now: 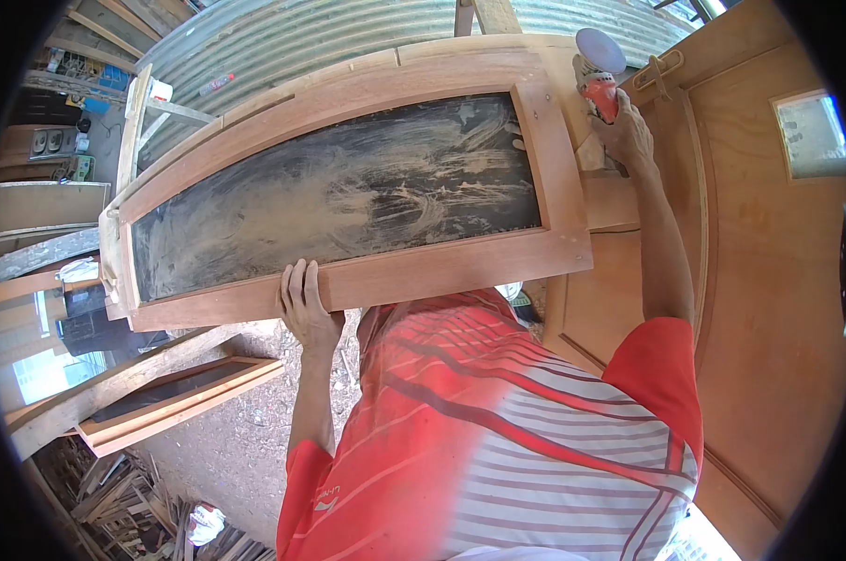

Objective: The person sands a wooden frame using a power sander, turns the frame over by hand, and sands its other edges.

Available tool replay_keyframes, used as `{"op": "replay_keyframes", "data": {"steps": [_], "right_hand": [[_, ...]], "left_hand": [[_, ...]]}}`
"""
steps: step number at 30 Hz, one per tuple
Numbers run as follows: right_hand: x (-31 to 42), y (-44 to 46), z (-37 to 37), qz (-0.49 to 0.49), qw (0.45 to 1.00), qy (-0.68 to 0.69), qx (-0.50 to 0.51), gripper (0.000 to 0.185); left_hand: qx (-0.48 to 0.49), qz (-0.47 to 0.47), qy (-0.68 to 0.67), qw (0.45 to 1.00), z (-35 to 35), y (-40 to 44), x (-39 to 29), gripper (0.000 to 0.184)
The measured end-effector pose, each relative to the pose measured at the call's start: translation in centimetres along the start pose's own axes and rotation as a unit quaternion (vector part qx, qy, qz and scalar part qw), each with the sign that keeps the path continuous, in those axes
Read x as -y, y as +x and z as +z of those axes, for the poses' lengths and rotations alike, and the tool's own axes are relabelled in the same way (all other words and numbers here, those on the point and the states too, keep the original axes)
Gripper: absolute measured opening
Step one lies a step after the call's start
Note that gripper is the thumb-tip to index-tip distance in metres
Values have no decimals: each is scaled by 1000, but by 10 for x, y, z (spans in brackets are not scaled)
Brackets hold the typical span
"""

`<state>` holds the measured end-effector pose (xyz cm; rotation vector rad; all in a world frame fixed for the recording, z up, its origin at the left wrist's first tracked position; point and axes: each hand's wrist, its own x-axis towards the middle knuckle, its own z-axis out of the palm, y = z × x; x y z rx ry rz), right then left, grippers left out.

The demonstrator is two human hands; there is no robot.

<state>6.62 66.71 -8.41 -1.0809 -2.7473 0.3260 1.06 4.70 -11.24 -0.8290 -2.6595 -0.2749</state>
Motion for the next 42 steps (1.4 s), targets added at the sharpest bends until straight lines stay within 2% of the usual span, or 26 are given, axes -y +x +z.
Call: {"op": "replay_keyframes", "data": {"steps": [3,5,9,11,13,15,18,21,23,25,28,31,34,38,40,42], "right_hand": [[6,-8,-9,-50,991,-90,-82,81],[24,-22,-23,-69,987,-17,-147,72],[68,-73,-15,-176,972,43,-148,61],[104,-111,-10,-144,973,142,-113,60],[143,-147,-6,-173,964,186,-80,59],[173,-180,5,-221,933,283,-1,60],[214,-222,25,-274,921,266,73,67],[254,-256,22,-317,903,244,156,74],[269,-270,19,-373,886,207,179,81],[285,-282,16,-385,882,180,205,90],[299,-296,32,-404,885,126,194,93],[320,-308,48,-409,894,78,163,95],[345,-320,57,-396,908,32,132,99],[360,-331,74,-370,926,-1,72,98],[362,-333,72,-371,926,-20,59,95],[359,-332,78,-374,926,-39,38,94]], "left_hand": [[2,-2,-6,1000,-2,1,-1,80],[-9,17,-32,999,5,2,0,80],[1,3,-40,999,-1,4,5,77],[9,-15,-54,998,-5,4,4,73],[14,-23,-52,998,-9,2,5,68],[17,-25,-58,998,-12,0,7,64],[34,-41,-78,996,-13,-2,7,65],[81,-12,-49,995,-31,0,13,86],[100,-39,-108,988,-39,-13,23,100],[80,-54,-128,987,-49,-25,45,107],[38,-102,-52,993,-54,-52,113,115],[42,-121,-7,992,-67,-66,181,113],[55,-105,7,993,-74,-67,241,108],[35,-33,9,999,-66,-54,304,96],[7,9,34,999,-52,-51,319,85],[13,-13,-18,1000,-56,-51,316,74]]}}
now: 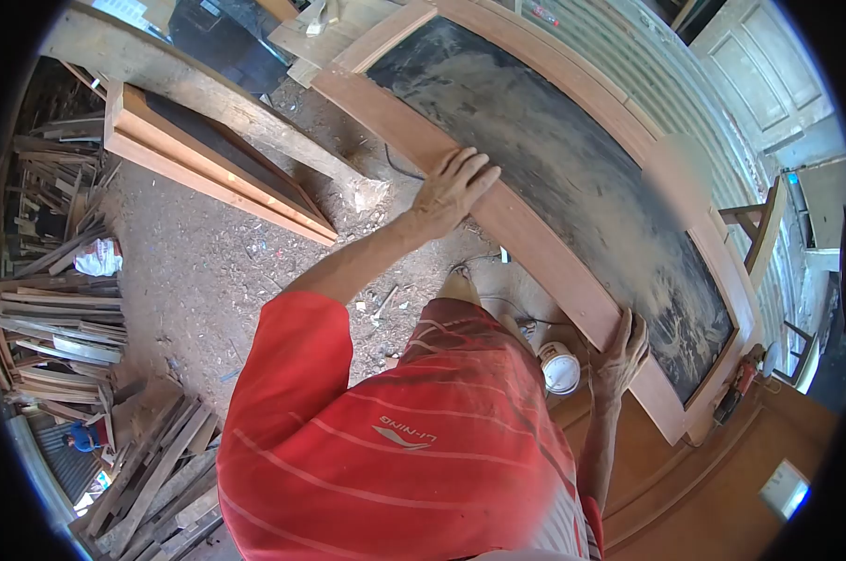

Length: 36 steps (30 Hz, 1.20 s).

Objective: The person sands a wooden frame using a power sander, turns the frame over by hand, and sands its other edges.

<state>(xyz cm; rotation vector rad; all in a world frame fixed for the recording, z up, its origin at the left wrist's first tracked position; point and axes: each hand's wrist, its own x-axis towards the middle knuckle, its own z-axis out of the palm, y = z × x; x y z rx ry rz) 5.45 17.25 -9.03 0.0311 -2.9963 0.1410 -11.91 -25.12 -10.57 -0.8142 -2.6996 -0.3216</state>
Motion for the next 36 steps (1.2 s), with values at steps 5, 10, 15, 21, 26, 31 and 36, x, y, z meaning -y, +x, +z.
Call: {"op": "replay_keyframes", "data": {"steps": [5,10,15,21,26,31,36], "right_hand": [[14,-7,-8,9,1000,6,-1,92],[-6,-20,13,-20,998,-39,-46,94],[-19,-33,19,-21,997,-63,-47,94],[11,-84,-26,0,999,-18,-46,81],[17,-116,-32,-47,996,-11,-80,81],[64,-142,-65,19,999,33,0,91],[63,-154,-60,-1,998,18,-53,79]], "left_hand": [[-175,34,-32,984,26,-3,-1,52],[-189,0,48,981,13,-13,-12,43],[-169,-18,96,981,17,-23,-29,39],[-151,13,46,987,-12,-71,-51,42],[-100,4,34,994,-49,-113,-69,52],[-30,6,39,999,-69,-145,-61,47],[8,28,47,998,-87,-153,-61,60]]}}
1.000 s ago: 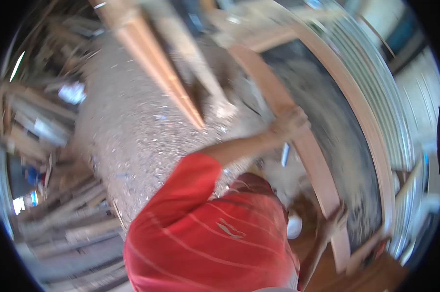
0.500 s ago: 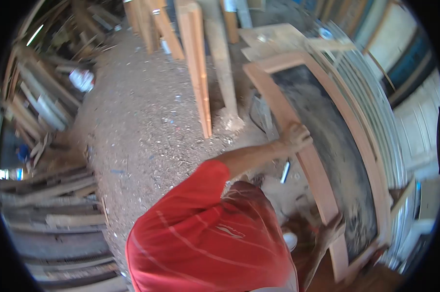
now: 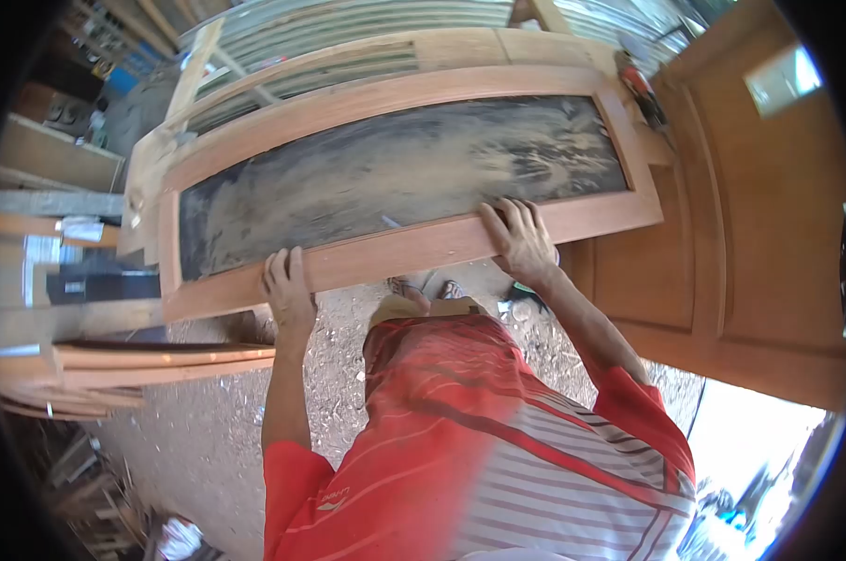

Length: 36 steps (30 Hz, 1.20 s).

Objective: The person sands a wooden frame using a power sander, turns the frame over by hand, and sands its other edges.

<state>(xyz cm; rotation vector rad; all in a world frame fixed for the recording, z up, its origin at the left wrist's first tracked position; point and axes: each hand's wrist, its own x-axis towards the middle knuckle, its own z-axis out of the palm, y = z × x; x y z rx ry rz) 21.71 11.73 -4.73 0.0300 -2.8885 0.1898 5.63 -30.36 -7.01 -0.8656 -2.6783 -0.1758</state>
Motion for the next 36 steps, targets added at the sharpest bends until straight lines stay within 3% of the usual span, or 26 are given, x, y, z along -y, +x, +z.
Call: {"op": "replay_keyframes", "data": {"steps": [3,4,16,22,25,28,36], "right_hand": [[4,-1,5,3,1000,-6,12,73],[5,-1,9,4,1000,-13,10,73],[24,-17,-2,13,999,-43,-25,67],[38,-11,-40,31,999,-9,28,83],[29,4,-75,33,997,-9,64,82],[30,19,-107,10,1000,5,8,79],[-2,94,-183,40,985,-60,-158,67]], "left_hand": [[23,-21,-4,1000,6,-6,3,89],[40,-25,2,999,6,-8,4,91],[42,-1,-43,998,-25,-8,3,89],[139,-6,-19,990,-75,3,16,91],[215,-22,-30,976,-113,32,8,92],[237,5,-31,971,-150,54,19,89],[139,49,-87,985,-228,164,51,78]]}}
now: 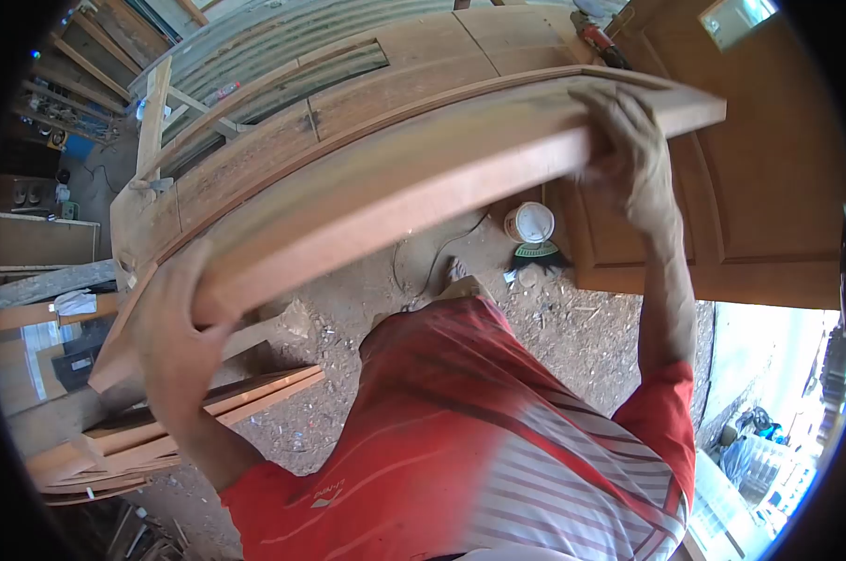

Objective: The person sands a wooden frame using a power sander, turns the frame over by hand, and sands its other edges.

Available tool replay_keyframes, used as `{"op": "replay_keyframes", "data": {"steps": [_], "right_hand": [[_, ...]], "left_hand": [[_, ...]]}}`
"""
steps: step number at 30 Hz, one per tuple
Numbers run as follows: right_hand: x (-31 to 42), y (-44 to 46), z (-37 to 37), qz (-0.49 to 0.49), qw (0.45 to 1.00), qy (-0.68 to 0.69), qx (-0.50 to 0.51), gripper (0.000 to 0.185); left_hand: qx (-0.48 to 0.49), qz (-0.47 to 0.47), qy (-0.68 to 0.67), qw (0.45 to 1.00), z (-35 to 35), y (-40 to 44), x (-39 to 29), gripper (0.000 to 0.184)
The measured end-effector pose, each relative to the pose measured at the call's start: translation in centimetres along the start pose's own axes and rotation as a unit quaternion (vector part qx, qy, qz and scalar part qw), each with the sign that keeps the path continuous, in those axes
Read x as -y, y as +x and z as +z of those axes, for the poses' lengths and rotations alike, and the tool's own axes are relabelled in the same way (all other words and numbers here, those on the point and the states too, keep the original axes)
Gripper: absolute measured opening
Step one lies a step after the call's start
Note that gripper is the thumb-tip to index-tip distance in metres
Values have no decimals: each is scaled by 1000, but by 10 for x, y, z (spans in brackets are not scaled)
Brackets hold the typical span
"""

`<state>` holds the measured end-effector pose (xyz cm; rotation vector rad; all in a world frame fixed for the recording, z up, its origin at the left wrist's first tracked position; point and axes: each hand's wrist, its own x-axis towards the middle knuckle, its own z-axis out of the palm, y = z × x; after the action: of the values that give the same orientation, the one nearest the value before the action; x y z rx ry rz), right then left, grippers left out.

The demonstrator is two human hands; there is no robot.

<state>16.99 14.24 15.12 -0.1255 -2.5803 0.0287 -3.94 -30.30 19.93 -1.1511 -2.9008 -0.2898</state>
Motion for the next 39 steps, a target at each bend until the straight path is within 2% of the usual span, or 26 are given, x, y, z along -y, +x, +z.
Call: {"op": "replay_keyframes", "data": {"steps": [2,4,5,7,11,14,20,23,25,26,29,30,31,32,35,37,39], "right_hand": [[-18,41,4,-32,998,2,-49,66],[-33,81,13,-48,995,6,-84,77],[-43,97,17,-45,996,5,-79,62],[-53,136,11,-28,999,6,-31,76],[-82,182,48,-95,989,12,-112,74],[-82,206,52,-74,993,21,-88,68],[-93,256,78,-57,995,6,-79,59],[-91,277,86,-10,999,10,-48,57],[-97,288,96,-41,995,15,-95,57],[-96,289,100,-56,991,17,-118,57],[-84,278,114,40,959,82,-266,59],[-74,263,117,94,950,95,-284,64],[-93,248,139,66,937,74,-335,47],[-87,232,156,82,928,111,-347,45],[-55,164,204,123,932,138,-312,32],[-32,106,250,231,932,175,-219,34],[7,69,267,291,921,217,-141,36]], "left_hand": [[-49,-12,-26,998,-19,30,3,73],[-87,-59,-33,994,-27,59,12,68],[-128,-60,-33,989,-26,73,16,65],[-207,-68,-28,976,-16,101,32,61],[-301,17,72,951,-3,144,65,49],[-294,18,-10,956,-10,175,84,46],[-296,25,70,952,-10,234,107,56],[-311,37,88,946,-7,262,114,58],[-329,41,105,938,-2,274,118,58],[-338,43,114,933,-3,275,120,59],[-327,48,122,936,1,288,135,61],[-324,48,121,937,2,293,138,61],[-320,46,120,939,2,297,140,62],[-316,43,121,940,1,302,143,63],[-274,20,114,955,-1,317,144,60],[-253,9,101,962,3,334,150,62],[-230,-6,88,969,7,349,156,67]]}}
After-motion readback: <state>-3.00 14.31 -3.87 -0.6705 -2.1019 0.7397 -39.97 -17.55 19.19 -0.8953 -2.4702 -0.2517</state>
